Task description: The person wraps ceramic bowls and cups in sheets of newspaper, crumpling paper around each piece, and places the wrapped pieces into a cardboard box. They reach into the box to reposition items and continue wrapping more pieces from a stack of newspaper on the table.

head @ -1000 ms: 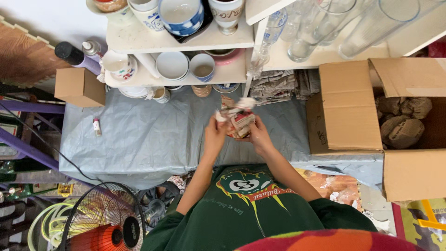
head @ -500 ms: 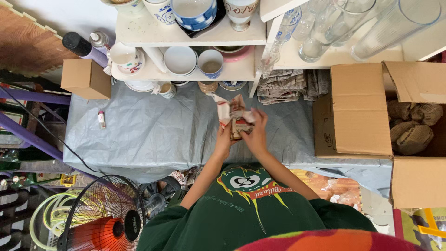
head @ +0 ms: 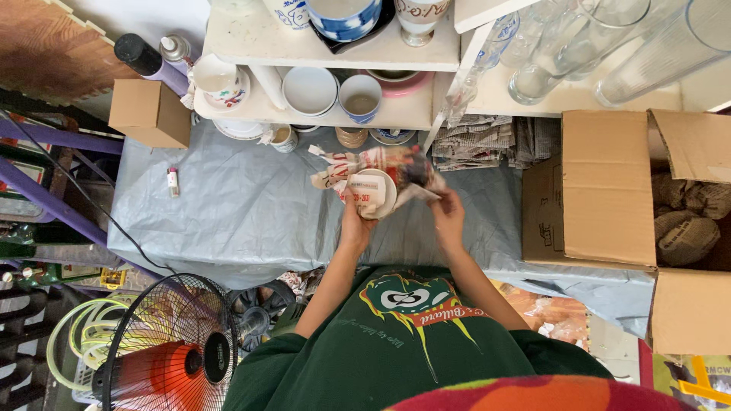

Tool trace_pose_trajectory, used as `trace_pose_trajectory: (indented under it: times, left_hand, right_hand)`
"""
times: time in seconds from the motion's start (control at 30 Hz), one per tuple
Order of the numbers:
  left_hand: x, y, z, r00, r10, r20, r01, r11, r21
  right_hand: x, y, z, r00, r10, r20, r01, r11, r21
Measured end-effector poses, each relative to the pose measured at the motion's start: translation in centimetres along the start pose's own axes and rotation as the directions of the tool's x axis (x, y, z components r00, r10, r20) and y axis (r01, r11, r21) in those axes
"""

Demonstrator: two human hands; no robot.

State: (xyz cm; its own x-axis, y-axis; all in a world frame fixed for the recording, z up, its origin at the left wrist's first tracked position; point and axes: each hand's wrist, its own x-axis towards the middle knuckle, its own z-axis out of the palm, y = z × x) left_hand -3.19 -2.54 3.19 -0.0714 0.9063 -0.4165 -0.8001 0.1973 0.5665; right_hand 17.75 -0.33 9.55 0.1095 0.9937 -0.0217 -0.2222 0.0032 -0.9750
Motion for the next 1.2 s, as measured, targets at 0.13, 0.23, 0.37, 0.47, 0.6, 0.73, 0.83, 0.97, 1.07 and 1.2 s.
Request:
trace_pose_trajectory:
  times: [0.13, 0.23, 0.37, 0.47, 0.6, 0.73, 0.83, 0.97, 1.07, 1.2]
  left_hand:
    - [-0.1, 0.1, -0.2, 0.998, 0.061, 0.033, -0.065, 0.989, 0.134]
    - [-0.2, -0.4, -0.5, 0.995, 0.096, 0.016, -0.097, 0.959, 0.268]
    - [-0.1, -1.5, -1.4, 0.963, 0.236, 0.133, -0.267, 0.91, 0.318]
    - [0.1, -1.9, -2.2, 0.961, 0.267, 0.074, -0.276, 0.903, 0.33]
    - [0.3, -1.0, -3.3, 0.947, 0.317, -0.049, -0.254, 0.834, 0.489]
    - [0.1, 1.1, -4.9, 0.889, 0.439, -0.132, -0.328, 0.81, 0.487]
    - [0.1, 3.6, -7.1, 0.825, 0.525, -0.211, -0.366, 0.779, 0.509]
    - [0.3, 5.8, -10.6, 0.751, 0.554, -0.36, -0.401, 0.815, 0.417]
    - [0.4, 6.0, -12.8, 0.74, 0.5, -0.45, -0.403, 0.865, 0.299]
    - [-0.3, 5.2, -14.1, 0.738, 0.524, -0.425, -0.397, 0.846, 0.356]
  right_hand:
    - [-1.8, -5.6, 1.7, 0.783, -0.622, 0.009, 0.568, 0.71, -0.415]
    - [-2.2, -8.5, 3.4, 0.682, -0.646, 0.344, 0.71, 0.47, -0.524]
    - [0.1, -7.1, 5.2, 0.853, -0.224, 0.471, 0.476, 0.703, -0.528]
    - [1.6, -4.1, 5.3, 0.89, 0.044, 0.454, 0.285, 0.722, -0.63]
    - [2.1, -1.4, 5.3, 0.873, 0.163, 0.46, 0.161, 0.794, -0.587]
    - [2.7, -1.8, 7.1, 0.871, 0.344, 0.351, -0.128, 0.849, -0.513]
    - [3.9, -3.4, 9.5, 0.853, 0.328, 0.406, -0.207, 0.926, -0.315]
    - [5.7, -4.3, 14.5, 0.806, 0.332, 0.49, -0.327, 0.94, -0.098]
    - [7.9, -3.3, 19.1, 0.79, 0.313, 0.527, -0.383, 0.924, 0.026]
    - [10.8, -0.9, 24.0, 0.834, 0.269, 0.481, -0.42, 0.875, 0.239]
